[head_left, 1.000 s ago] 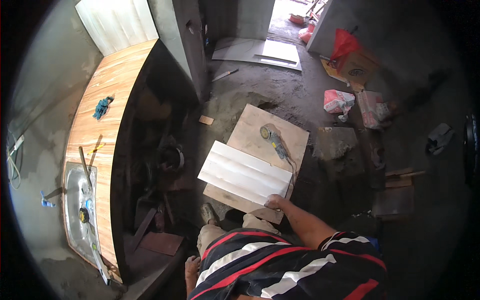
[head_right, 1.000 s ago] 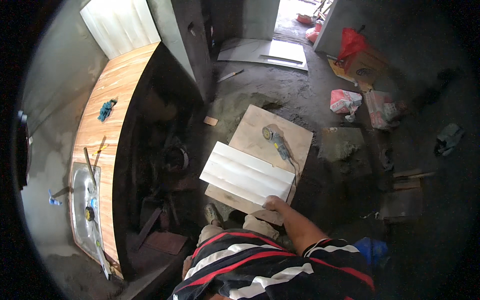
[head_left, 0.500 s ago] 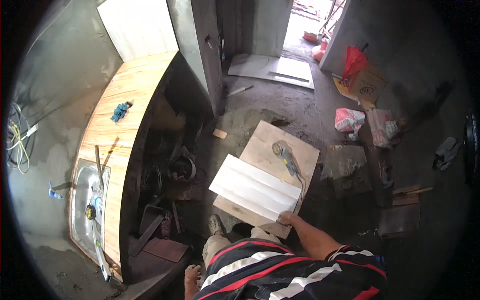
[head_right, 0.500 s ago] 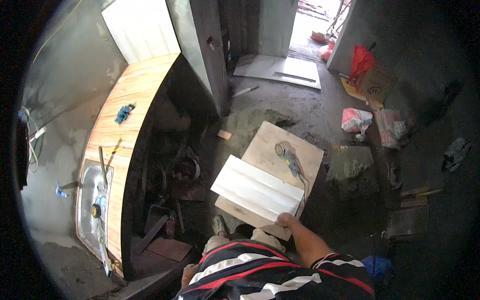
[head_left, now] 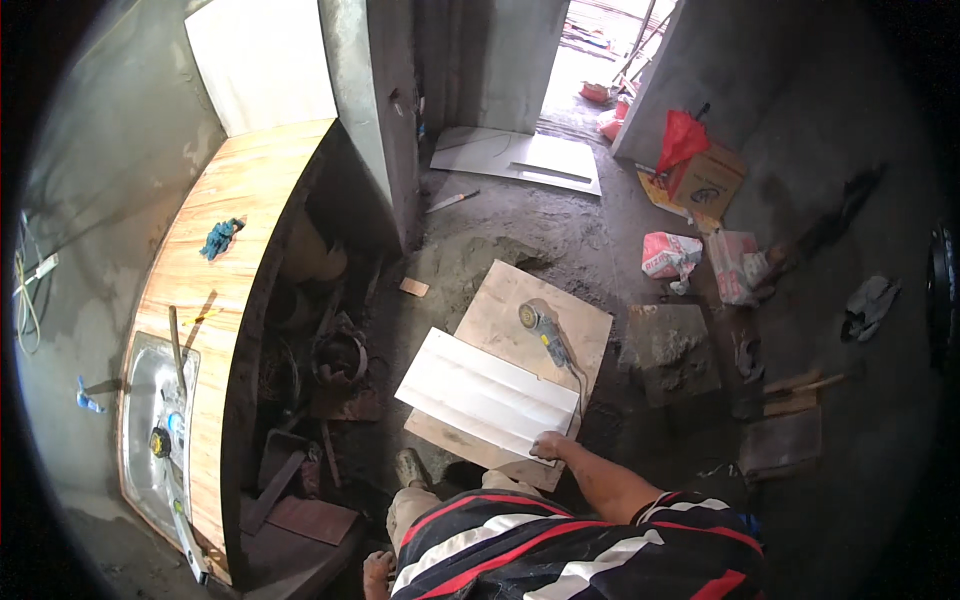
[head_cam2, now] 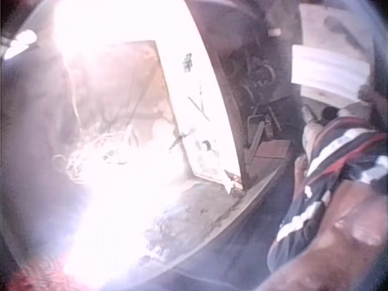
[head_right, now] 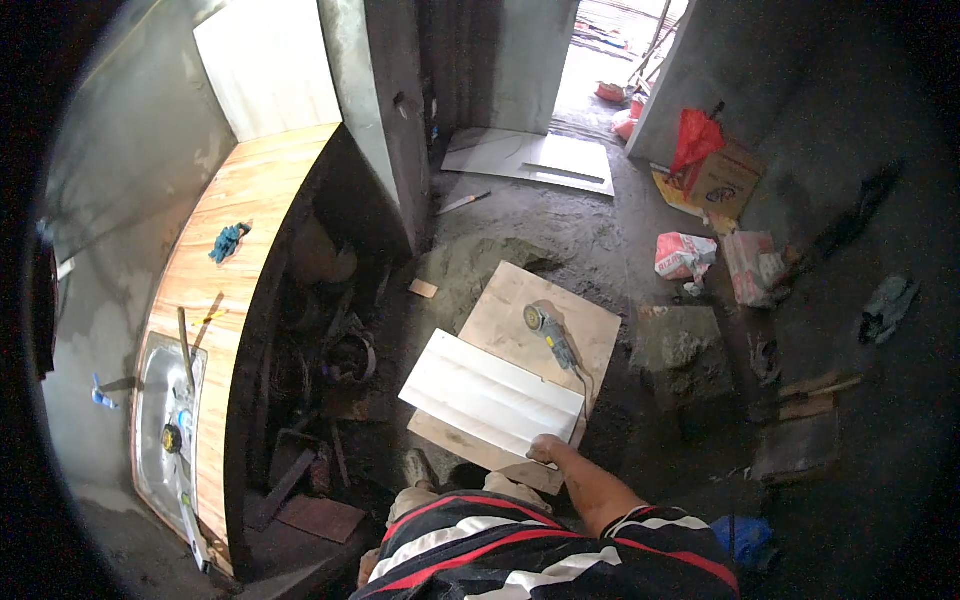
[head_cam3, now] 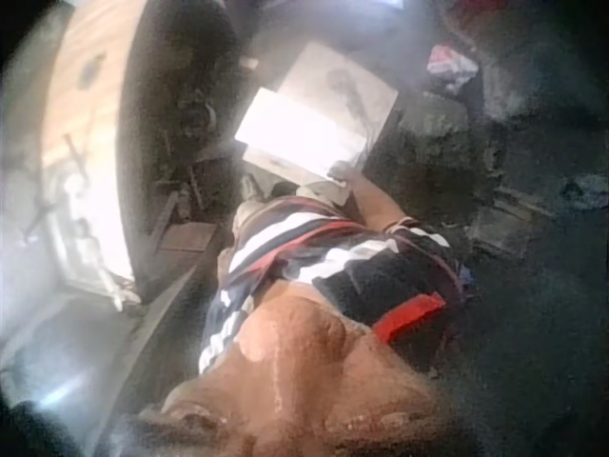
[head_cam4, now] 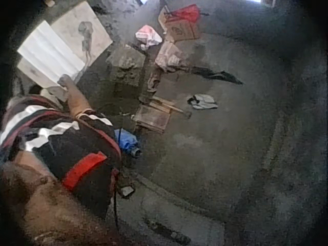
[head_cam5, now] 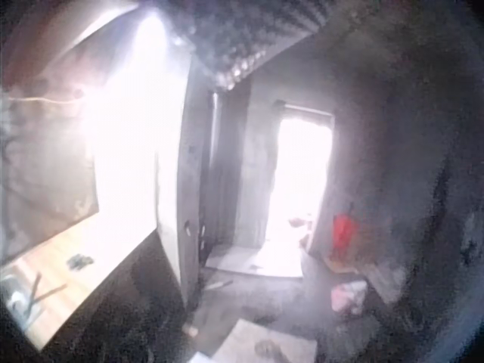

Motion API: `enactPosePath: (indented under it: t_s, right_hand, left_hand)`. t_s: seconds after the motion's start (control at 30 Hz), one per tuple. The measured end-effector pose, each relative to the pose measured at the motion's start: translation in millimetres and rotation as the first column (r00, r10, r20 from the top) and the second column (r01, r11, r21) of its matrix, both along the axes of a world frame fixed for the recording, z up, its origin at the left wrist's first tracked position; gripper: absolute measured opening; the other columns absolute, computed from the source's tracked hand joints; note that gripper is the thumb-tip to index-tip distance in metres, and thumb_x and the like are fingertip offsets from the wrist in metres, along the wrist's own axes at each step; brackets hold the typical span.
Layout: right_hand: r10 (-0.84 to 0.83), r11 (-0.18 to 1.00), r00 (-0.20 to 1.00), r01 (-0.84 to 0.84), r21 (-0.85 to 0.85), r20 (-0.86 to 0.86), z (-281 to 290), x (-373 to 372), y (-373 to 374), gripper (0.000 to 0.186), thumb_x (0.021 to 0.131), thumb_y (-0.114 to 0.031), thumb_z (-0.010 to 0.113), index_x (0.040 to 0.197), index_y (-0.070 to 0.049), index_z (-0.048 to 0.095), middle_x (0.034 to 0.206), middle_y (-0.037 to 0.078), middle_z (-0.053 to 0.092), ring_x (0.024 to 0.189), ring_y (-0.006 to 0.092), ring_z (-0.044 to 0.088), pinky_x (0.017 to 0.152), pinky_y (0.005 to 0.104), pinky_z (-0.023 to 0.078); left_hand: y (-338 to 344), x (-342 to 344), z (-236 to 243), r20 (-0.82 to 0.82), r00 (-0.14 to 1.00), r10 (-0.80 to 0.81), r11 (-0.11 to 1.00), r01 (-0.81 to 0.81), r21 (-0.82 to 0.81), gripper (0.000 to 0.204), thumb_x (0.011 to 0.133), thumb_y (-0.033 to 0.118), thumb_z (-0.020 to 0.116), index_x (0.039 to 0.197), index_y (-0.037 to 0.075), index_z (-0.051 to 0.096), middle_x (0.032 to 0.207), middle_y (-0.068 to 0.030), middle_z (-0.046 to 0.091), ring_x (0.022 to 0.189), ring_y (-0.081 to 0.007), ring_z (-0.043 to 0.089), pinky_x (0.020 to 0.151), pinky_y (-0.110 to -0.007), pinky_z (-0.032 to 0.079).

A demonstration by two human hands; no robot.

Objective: The person applies mortar to a wall behind a sink by hand and with a tool, taps the area with a mallet, and uses an angle grinder to cut and shape a white ceramic tile.

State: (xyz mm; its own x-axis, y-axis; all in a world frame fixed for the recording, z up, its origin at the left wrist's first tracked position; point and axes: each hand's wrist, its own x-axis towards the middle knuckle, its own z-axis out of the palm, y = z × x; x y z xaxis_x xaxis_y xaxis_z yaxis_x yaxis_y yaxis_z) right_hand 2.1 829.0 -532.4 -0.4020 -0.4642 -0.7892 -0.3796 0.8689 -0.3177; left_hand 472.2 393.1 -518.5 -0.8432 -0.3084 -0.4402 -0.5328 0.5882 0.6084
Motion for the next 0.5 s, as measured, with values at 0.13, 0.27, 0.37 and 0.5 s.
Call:
enactPosePath:
  t_s: [0.13,0.27,0.37,0.5]
  right_hand:
    - [0.157,0.978,0.984,-0.167,-0.123,-0.088,-30,1,10,0.044,0.094,-0.046,0.057,0.099,-0.008,0.078,0.088,0.016,0.076,0.080,0.0325,0.073,0.079,0.0458,0.059]
    - [-0.164,0.979,0.977,0.178,-0.100,0.136,-28,0,2,0.040,0.095,-0.041,0.063,0.094,-0.004,0.078,0.077,0.008,0.074,0.064,0.0193,0.068,0.060,0.0367,0.057]
    - [-0.324,0.946,0.916,0.313,0.082,0.237,-19,2,-18,0.035,0.095,-0.040,0.063,0.088,-0.007,0.076,0.078,0.010,0.073,0.066,0.0191,0.067,0.057,0.0404,0.053]
    - [-0.377,0.903,0.880,0.280,0.327,0.289,-30,-9,-49,0.026,0.094,-0.033,0.067,0.098,-0.008,0.072,0.091,0.007,0.074,0.068,0.0199,0.068,0.055,0.0395,0.051]
  left_hand:
    - [7,14,-9,0.249,0.944,0.216,0.944,-0.267,0.194,0.029,0.093,0.032,0.064,0.105,0.007,0.071,0.096,-0.0092,0.064,0.074,-0.0222,0.067,0.058,-0.037,0.055]
    - [18,6,2,0.594,0.715,0.367,0.690,-0.638,0.342,0.043,0.098,0.043,0.061,0.121,0.008,0.069,0.115,-0.0086,0.067,0.087,-0.0238,0.070,0.067,-0.039,0.059]
    - [33,-4,21,0.688,0.560,0.462,0.426,-0.821,0.382,0.061,0.092,0.062,0.065,0.126,0.011,0.071,0.117,-0.0074,0.071,0.096,-0.0257,0.067,0.080,-0.047,0.056]
    - [42,-15,31,0.721,0.536,0.439,0.364,-0.840,0.402,0.077,0.085,0.070,0.068,0.129,0.007,0.070,0.117,-0.0060,0.072,0.099,-0.0266,0.068,0.082,-0.045,0.056]
